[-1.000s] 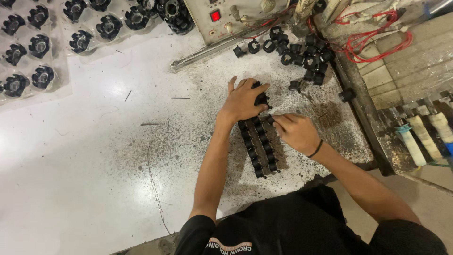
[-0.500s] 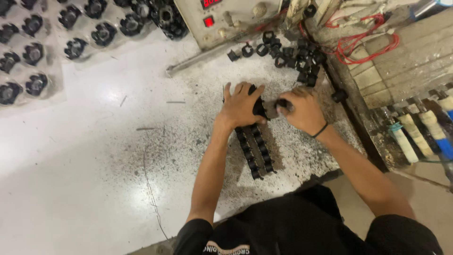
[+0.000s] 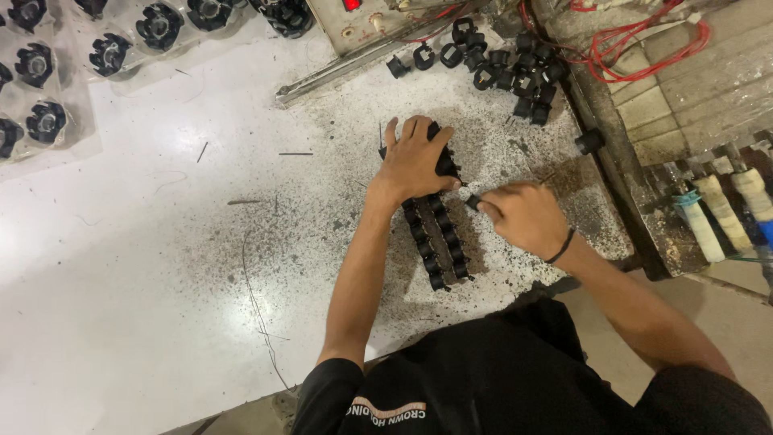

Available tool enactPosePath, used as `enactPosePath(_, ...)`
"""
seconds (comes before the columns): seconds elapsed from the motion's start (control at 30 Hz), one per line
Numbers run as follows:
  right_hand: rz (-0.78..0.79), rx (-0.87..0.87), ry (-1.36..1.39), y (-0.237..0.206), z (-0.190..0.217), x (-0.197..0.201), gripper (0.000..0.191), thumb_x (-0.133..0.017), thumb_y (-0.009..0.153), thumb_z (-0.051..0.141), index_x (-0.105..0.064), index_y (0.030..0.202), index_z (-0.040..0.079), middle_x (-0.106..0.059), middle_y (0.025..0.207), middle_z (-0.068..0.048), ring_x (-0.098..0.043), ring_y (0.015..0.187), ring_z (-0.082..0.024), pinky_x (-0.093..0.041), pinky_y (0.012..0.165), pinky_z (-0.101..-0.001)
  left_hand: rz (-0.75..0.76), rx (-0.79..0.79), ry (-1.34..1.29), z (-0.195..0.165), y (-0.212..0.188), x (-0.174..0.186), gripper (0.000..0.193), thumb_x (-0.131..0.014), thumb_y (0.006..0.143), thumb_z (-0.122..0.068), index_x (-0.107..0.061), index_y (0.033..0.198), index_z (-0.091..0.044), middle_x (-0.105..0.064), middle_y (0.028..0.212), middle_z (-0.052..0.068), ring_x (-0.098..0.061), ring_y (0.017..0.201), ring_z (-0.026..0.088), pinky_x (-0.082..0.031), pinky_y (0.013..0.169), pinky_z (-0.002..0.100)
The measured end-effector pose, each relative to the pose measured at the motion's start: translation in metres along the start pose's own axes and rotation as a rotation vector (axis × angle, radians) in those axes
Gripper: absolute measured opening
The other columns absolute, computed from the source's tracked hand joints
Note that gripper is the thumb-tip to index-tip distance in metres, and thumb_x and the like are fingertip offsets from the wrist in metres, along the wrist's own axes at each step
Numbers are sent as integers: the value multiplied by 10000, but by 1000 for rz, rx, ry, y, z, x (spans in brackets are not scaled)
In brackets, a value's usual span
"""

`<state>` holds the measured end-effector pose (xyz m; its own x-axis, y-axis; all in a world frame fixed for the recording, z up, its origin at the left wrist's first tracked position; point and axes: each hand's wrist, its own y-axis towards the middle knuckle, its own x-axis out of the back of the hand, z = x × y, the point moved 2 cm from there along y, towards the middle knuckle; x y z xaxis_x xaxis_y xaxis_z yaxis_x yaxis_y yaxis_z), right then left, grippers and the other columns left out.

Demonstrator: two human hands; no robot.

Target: The person arranges black plastic electrical components into rows on the workbench, then uses a soldering iron to solder wires to each component one at a time, with smoke rising as they work, building a growing grid of finished parts.

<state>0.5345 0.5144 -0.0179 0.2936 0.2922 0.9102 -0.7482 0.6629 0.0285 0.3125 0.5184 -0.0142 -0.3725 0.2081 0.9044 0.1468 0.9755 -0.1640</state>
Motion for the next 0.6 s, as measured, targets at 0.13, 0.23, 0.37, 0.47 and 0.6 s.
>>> enactPosePath(0.13, -336, 223, -14, -4, 21, -10, 220, -712, 949, 177, -729, 781, 36, -722, 742, -104, -671, 640, -222, -573, 720, -389, 3, 2, -11, 1, -2, -1, 959, -893, 645, -533, -516, 1447, -169, -450, 1433, 202, -298, 1458, 381, -88, 1207, 678)
enactPosePath(0.23, -111, 68, -38, 14, 5, -11, 359, -745, 946, 275, -723, 668, 48, -689, 611, -102, -643, 552, -224, -551, 642, -378, -3, -1, 15, 1, -1, -1, 951, -894, 647, -511, -515, 1451, -172, -451, 1440, 200, -311, 1456, 378, -90, 1213, 665)
enactPosePath(0.37, -454, 182, -365, 67, -30, 12, 101, -714, 935, 141, -778, 954, 65, -725, 916, -74, -632, 815, -186, -493, 804, -374, -4, -12, 2, -2, 0, 0, 998, -890, 639, -526, -493, 1474, -149, -454, 1446, 211, -322, 1452, 381, -83, 1207, 672)
enactPosePath(0.47, -518, 203, -609, 113, -45, 17, 189, -729, 861, 154, -764, 1020, 59, -677, 1024, -47, -605, 1012, -216, -439, 886, -389, 15, 14, 47, -6, -2, 6, 955, -872, 669, -573, -512, 1454, -165, -446, 1487, 213, -301, 1495, 378, -68, 1229, 688)
enactPosePath(0.6, -477, 334, -527, 114, -48, 20, 126, -729, 821, 146, -736, 907, 54, -654, 982, -52, -613, 1055, -237, -450, 933, -405, 43, 21, 67, -15, -5, 17, 1125, -890, 606, -620, -388, 1510, -175, -356, 1533, 251, -216, 1500, 403, -42, 1171, 720)
